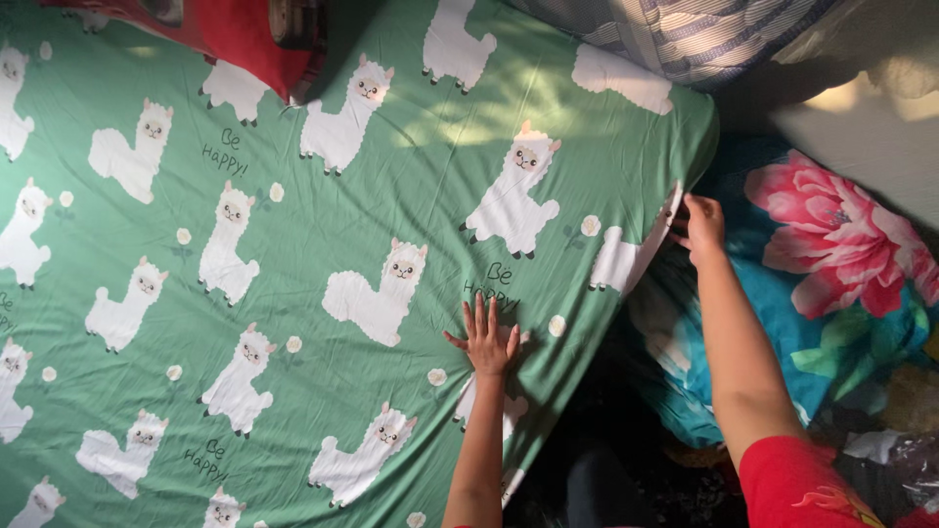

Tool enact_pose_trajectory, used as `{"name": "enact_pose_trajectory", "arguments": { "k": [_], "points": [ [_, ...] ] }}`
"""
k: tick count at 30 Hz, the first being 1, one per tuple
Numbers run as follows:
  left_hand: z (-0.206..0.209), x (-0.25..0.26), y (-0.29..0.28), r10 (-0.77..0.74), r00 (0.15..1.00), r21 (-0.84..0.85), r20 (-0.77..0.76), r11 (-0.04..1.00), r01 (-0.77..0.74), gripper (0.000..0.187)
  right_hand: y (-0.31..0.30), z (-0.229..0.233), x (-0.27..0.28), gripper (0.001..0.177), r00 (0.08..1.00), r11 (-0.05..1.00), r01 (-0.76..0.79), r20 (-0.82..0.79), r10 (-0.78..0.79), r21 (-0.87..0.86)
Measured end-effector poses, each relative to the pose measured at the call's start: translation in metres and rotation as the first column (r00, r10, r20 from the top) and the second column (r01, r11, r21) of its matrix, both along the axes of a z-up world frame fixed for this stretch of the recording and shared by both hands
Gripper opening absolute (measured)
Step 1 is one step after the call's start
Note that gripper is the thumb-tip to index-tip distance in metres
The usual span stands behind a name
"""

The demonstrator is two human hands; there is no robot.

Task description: The person straightens a green llama-patterned bedsheet and arranges several decorative pillows on the bed. They use a traditional straw broom to smooth the sheet and tap the pillows into place.

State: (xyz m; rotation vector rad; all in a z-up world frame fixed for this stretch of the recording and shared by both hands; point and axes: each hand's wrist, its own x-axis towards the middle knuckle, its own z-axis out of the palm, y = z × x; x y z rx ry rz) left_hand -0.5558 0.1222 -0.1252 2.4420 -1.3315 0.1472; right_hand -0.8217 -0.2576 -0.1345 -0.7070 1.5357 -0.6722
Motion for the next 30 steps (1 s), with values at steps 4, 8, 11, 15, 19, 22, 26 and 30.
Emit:
{"name": "enact_pose_trajectory", "arguments": {
  "k": [4, 8, 11, 15, 19, 22, 26, 30],
  "points": [
    [-0.011, -0.001, 0.005, -0.01, 1.0, -0.005, 0.011, 1.0, 0.01, 0.071, -0.001, -0.014, 0.011, 0.021, 0.908, 0.981, -0.156, -0.408, 0.095, -0.119],
    [-0.01, 0.002, 0.005, -0.021, 1.0, 0.017, -0.001, 1.0, 0.021, 0.068, 0.024, -0.013, 0.005, 0.026, 0.744, 0.953, -0.146, -0.664, -0.072, -0.267],
    [0.0, 0.006, 0.002, -0.042, 0.999, 0.011, 0.027, 0.999, 0.042, 0.067, 0.077, -0.002, -0.018, 0.022, 0.703, 0.863, -0.148, -0.665, -0.252, -0.484],
    [0.031, 0.002, -0.007, -0.116, 0.984, 0.003, -0.134, 0.993, 0.117, 0.061, 0.243, 0.024, -0.07, 0.026, 0.798, 0.9, -0.287, -0.602, 0.034, -0.329],
    [0.056, -0.016, -0.006, -0.258, 0.906, 0.111, -0.336, 0.944, 0.31, 0.054, 0.464, 0.06, -0.133, 0.037, 0.761, 0.962, -0.12, -0.6, 0.249, 0.247],
    [0.061, -0.038, -0.004, -0.36, 0.863, 0.192, -0.354, 0.875, 0.444, 0.056, 0.599, 0.085, -0.16, 0.052, 0.665, 0.736, -0.012, -0.545, 0.512, 0.677],
    [0.068, -0.063, 0.002, -0.441, 0.827, 0.319, -0.349, 0.774, 0.547, 0.061, 0.675, 0.098, -0.169, 0.056, 0.863, 0.699, 0.064, -0.391, 0.32, 0.712],
    [0.087, -0.092, 0.013, -0.576, 0.775, 0.433, -0.262, 0.647, 0.627, 0.076, 0.693, 0.105, -0.177, 0.06, 0.921, 0.772, 0.156, -0.373, 0.111, 0.616]
  ]
}}
